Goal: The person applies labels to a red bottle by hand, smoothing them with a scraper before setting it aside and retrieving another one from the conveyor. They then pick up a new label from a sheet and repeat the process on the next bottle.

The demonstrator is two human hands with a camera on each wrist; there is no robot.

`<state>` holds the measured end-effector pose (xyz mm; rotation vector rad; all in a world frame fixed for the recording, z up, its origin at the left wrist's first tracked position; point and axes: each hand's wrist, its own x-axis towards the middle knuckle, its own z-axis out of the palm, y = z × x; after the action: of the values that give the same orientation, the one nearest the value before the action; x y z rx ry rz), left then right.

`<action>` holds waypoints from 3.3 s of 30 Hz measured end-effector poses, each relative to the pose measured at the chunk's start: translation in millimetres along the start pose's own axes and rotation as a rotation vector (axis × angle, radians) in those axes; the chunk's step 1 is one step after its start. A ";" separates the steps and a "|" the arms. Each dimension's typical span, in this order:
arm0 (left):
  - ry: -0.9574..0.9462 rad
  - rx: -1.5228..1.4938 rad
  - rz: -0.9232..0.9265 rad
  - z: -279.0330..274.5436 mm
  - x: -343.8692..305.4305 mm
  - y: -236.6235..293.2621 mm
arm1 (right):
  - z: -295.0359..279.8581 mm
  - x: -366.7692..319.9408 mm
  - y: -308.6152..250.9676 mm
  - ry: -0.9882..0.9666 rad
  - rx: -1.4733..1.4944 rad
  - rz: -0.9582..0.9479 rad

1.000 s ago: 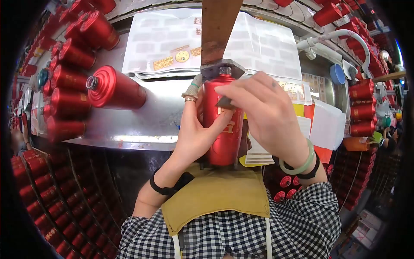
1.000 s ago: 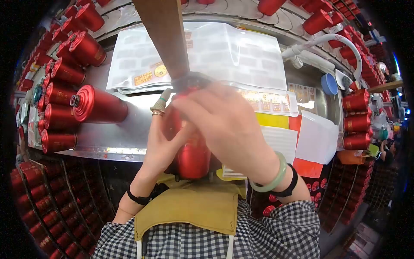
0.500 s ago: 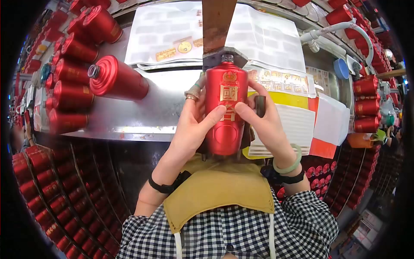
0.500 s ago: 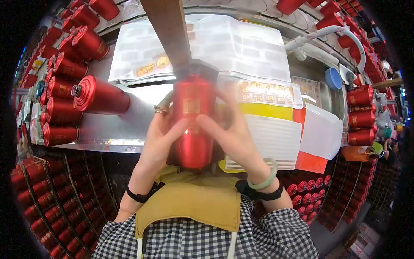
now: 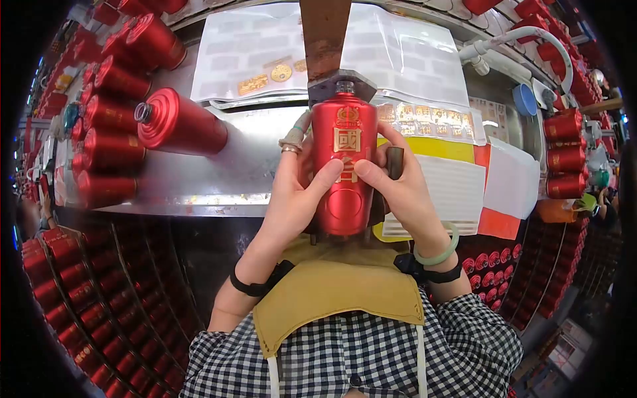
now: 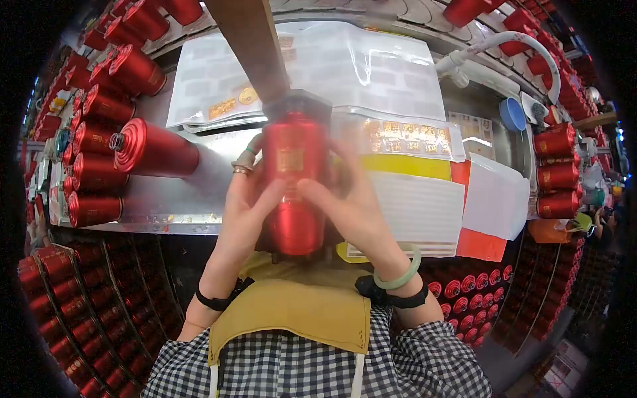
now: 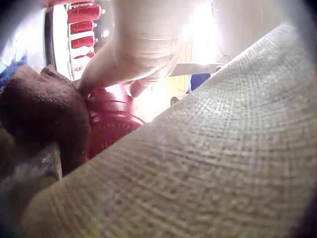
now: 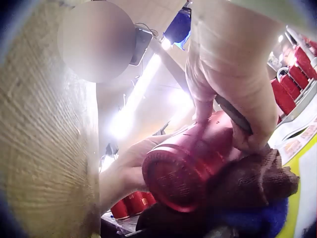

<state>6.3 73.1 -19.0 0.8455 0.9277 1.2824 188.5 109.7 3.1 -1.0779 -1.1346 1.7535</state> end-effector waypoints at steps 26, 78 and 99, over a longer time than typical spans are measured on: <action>0.011 0.147 0.074 4.3 1.4 -3.8 | -35.2 7.5 6.2 0.071 -0.023 -0.184; -0.045 1.235 0.589 -10.0 -10.2 10.3 | -127.8 11.3 -42.5 0.553 -0.858 -0.651; 0.216 0.902 0.594 23.7 -23.1 -31.0 | -475.5 -157.1 -5.6 1.303 -0.788 0.265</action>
<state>39.2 46.8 -35.6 1.8080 1.5406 1.4646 683.8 105.4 -70.5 -2.3792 -0.7581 0.3474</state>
